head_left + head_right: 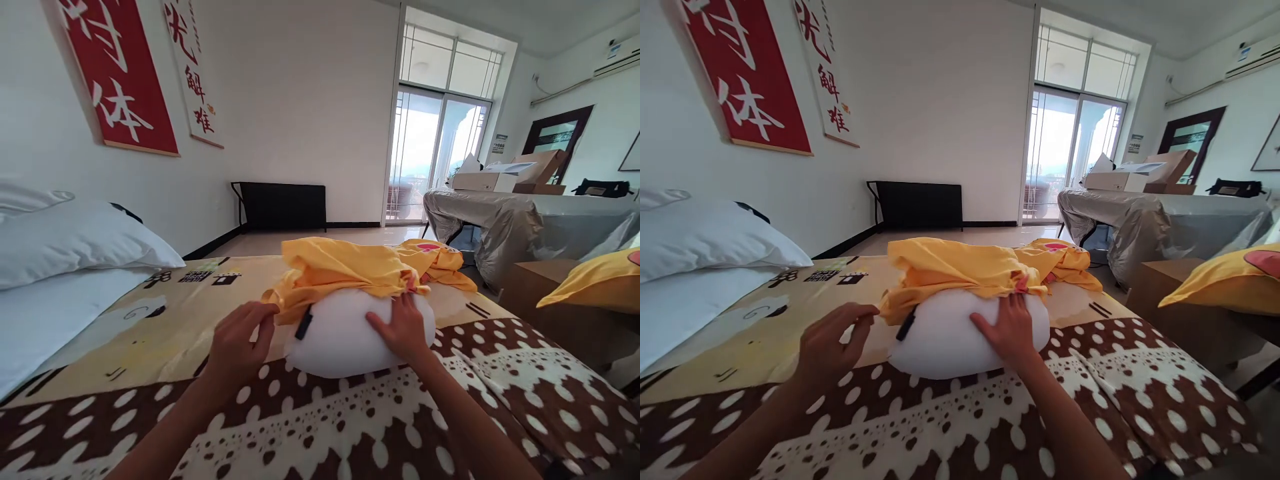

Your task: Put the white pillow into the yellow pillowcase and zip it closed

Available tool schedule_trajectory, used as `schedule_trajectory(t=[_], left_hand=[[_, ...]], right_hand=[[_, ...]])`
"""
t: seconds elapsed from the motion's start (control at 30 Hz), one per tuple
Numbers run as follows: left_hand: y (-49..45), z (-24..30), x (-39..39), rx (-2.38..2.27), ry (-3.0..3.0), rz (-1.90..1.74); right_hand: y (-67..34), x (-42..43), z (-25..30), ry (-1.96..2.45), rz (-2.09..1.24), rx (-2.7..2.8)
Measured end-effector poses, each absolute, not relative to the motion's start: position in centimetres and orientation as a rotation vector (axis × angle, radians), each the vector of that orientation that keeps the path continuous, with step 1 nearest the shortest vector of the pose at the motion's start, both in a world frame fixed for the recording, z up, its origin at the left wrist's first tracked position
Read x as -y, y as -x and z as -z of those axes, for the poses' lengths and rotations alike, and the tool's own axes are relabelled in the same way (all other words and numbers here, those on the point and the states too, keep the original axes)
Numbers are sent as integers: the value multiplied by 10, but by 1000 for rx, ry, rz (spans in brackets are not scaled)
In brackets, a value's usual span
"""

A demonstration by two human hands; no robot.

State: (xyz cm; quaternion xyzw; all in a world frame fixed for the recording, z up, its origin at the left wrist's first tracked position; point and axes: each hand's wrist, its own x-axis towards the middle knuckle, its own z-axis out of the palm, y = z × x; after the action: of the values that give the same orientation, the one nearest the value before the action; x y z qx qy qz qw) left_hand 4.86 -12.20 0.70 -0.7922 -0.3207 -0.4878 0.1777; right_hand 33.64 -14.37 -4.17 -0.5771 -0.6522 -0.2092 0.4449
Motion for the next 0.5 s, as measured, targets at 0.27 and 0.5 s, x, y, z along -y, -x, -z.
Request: schedule_trajectory(t=[0.27,0.5], left_hand=[[-126,6,101,943,2679,1386],[-181,-26,99,964,2643,1351]], right_hand=[[-373,171,71,1452,567,1413],[-357,225,43,1210,1076,1560]])
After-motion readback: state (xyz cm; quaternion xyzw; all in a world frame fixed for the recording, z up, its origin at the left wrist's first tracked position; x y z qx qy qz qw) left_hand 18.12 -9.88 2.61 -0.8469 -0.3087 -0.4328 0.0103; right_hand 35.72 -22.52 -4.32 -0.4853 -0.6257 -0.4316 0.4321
